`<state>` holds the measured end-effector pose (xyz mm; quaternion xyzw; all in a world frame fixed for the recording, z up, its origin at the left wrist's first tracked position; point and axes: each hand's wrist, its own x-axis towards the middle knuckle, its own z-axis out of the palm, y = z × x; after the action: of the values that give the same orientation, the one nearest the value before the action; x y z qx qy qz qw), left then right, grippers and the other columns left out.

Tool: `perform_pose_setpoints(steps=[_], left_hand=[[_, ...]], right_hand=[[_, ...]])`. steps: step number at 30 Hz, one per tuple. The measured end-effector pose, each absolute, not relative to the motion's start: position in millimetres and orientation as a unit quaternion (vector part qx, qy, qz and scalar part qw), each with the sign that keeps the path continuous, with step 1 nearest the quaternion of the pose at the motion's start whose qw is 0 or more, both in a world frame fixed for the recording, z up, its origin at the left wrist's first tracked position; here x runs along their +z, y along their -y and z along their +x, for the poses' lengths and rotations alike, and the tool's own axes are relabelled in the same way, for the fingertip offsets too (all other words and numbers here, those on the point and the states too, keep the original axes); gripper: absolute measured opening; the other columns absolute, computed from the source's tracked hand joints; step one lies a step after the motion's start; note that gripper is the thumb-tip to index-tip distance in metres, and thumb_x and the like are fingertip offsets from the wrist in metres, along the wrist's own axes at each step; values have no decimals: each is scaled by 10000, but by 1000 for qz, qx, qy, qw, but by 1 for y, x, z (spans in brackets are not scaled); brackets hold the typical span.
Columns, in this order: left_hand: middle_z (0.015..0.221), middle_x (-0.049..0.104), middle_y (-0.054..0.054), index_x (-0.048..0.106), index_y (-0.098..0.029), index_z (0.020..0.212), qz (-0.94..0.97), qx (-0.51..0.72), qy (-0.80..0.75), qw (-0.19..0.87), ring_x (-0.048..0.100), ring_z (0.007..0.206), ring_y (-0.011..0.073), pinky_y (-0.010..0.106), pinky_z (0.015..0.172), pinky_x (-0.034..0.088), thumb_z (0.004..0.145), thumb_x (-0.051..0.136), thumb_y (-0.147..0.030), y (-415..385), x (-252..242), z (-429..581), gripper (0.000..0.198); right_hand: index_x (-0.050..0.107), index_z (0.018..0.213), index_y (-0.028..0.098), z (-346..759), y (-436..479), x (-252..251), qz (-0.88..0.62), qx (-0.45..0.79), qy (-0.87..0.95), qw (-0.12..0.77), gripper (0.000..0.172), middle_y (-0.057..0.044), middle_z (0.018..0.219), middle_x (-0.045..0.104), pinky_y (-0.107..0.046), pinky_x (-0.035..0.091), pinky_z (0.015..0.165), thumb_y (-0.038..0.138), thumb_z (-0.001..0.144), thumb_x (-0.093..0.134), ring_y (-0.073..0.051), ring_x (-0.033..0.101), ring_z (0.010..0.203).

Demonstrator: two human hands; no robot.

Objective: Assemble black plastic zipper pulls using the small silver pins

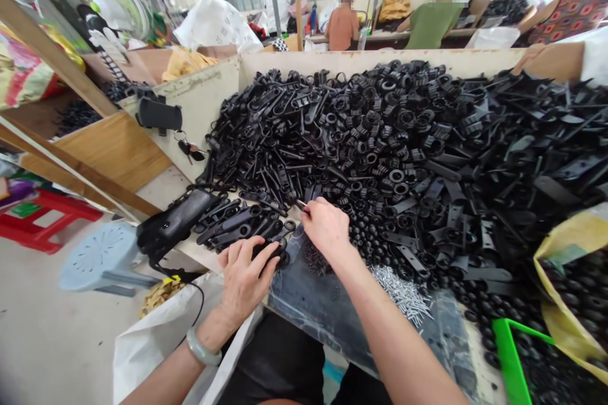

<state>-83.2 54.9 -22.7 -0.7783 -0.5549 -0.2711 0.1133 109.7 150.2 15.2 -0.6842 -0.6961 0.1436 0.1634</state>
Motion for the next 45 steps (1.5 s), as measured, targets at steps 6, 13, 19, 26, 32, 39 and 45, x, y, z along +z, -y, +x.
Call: perform_pose_setpoints(steps=[6, 13, 19, 26, 32, 39, 45], left_hand=[[1191, 718, 105, 767, -278, 1178, -782, -283, 547, 92, 593, 1081, 291, 460, 957, 344, 951, 685, -256, -52, -17, -82, 243], [966, 720, 69, 718, -215, 1067, -649, -393, 553, -343, 629, 848, 198, 335, 770, 465, 1027, 507, -395, -50, 25, -59, 280], [848, 748, 99, 670, -161, 1165, -353, -11, 274, -895, 621, 560, 136, 243, 519, 425, 986, 472, -649, -13, 18, -37, 556], [797, 707, 39, 573, -185, 1166, -295, -127, 344, -882, 599, 591, 103, 199, 541, 378, 919, 716, -419, 10, -2, -28, 369], [877, 701, 55, 562, -149, 1232, -370, -209, 390, -817, 584, 737, 131, 251, 695, 420, 917, 690, -401, 2, 7, -19, 423], [862, 687, 31, 568, -179, 1263, -364, -226, 431, -794, 584, 765, 155, 280, 732, 403, 862, 707, -387, 1, 13, -17, 473], [788, 612, -14, 618, -194, 1211, -337, -237, 464, -784, 519, 743, 148, 285, 756, 407, 811, 773, -456, -1, 13, -21, 503]], right_hand=[[824, 982, 220, 178, -101, 22, -704, 226, 642, 202, 311, -64, 882, 817, -316, 507, 678, 393, 952, 567, -249, 743, 812], [810, 1026, 207, 204, -2, 32, -595, 285, 656, 367, 269, -50, 888, 800, -274, 563, 656, 376, 992, 604, -193, 730, 754], [753, 1165, 223, 202, 60, 31, -444, 198, 790, 372, 203, -54, 1001, 786, -221, 578, 706, 186, 1009, 628, -143, 743, 818], [776, 1085, 231, 219, 62, -3, -587, 258, 689, 339, 250, -62, 967, 769, -233, 582, 672, 346, 1044, 559, -163, 738, 784], [771, 1068, 219, 225, 26, -18, -675, 182, 623, 351, 336, -73, 962, 764, -300, 559, 704, 455, 1021, 537, -202, 715, 783], [744, 1199, 245, 217, -3, -17, -699, 148, 637, 289, 332, -55, 1035, 739, -312, 519, 709, 410, 1018, 520, -190, 696, 769], [777, 1010, 193, 259, -10, -10, -763, 38, 519, 384, 376, -80, 939, 730, -331, 500, 699, 470, 989, 524, -198, 627, 709]])
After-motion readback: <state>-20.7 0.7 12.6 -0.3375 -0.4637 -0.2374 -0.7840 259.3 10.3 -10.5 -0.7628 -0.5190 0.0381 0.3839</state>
